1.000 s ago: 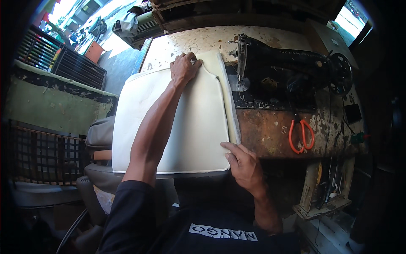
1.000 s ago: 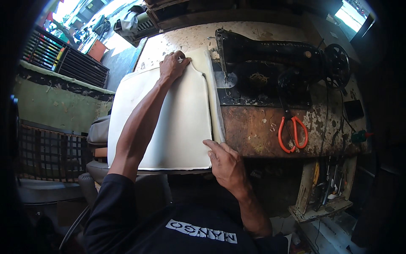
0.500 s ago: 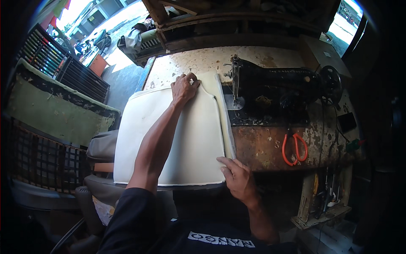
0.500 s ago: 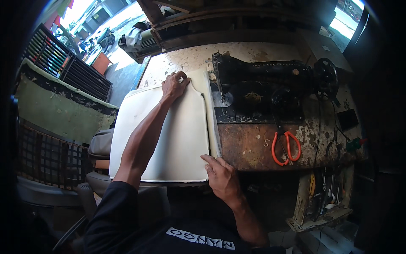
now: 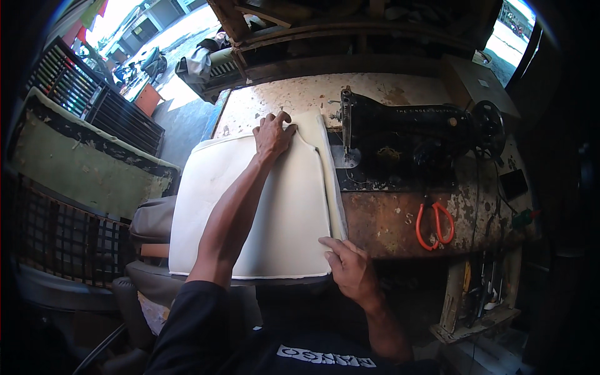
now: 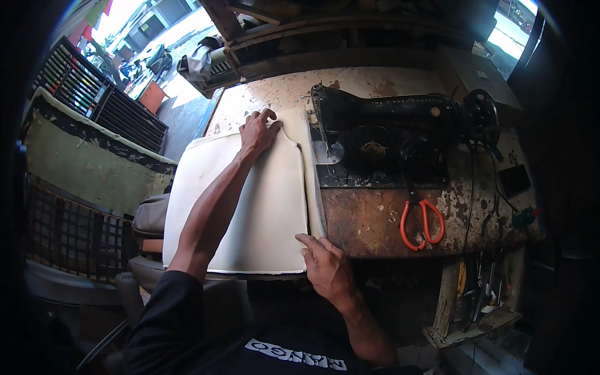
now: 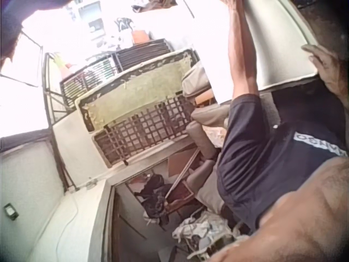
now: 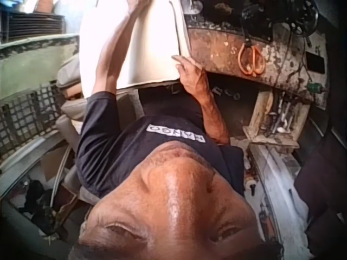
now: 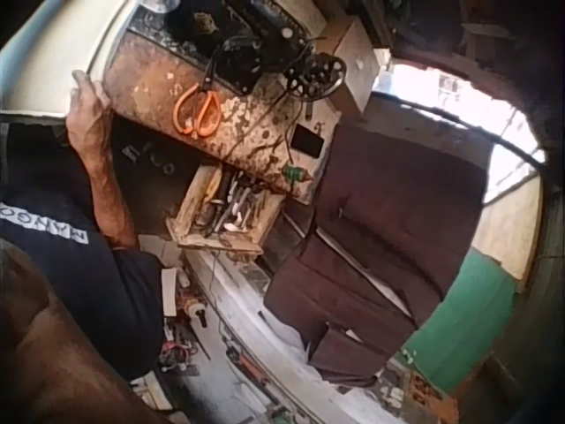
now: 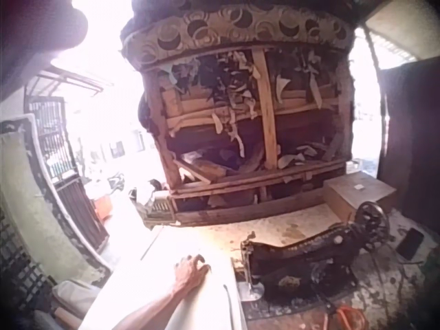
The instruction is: The person cuts a piece of brown fabric with shears and then uses a sewing machine to stitch a white padded component onto the fabric.
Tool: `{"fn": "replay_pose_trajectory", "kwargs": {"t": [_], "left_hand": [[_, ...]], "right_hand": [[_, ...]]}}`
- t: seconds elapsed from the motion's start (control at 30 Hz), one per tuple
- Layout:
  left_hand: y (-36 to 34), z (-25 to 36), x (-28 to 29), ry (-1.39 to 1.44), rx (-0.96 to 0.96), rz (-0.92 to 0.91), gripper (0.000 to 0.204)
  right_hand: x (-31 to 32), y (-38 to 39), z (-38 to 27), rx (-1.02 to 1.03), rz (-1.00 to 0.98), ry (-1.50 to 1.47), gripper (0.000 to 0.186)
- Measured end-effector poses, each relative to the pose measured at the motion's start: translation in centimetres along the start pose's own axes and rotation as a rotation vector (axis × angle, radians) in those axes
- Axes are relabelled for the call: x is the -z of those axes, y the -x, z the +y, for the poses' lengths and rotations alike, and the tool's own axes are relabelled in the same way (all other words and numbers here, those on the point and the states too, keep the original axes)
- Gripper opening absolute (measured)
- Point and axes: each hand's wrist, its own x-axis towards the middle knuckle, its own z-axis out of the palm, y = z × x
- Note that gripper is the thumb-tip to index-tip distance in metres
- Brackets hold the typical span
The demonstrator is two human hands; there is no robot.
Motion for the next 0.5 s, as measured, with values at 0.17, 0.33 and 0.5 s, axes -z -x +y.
{"fn": "replay_pose_trajectory", "kwargs": {"t": [0.17, 0.33, 0.5], "left_hand": [[0.62, 0.66, 0.02, -0.134, -0.137, 0.118, 0.021], [0.23, 0.15, -0.28, -0.061, -0.085, 0.031, 0.022], [0.09, -0.02, -0.67, -0.061, -0.082, 0.046, 0.024]], "right_hand": [[-0.28, 0.02, 0.24, 0.023, 0.028, 0.001, 0.030], [-0.38, 0.07, 0.13, 0.019, 0.028, 0.008, 0.029], [-0.41, 0.13, 0.22, 0.024, 0.038, 0.011, 0.029]]}}
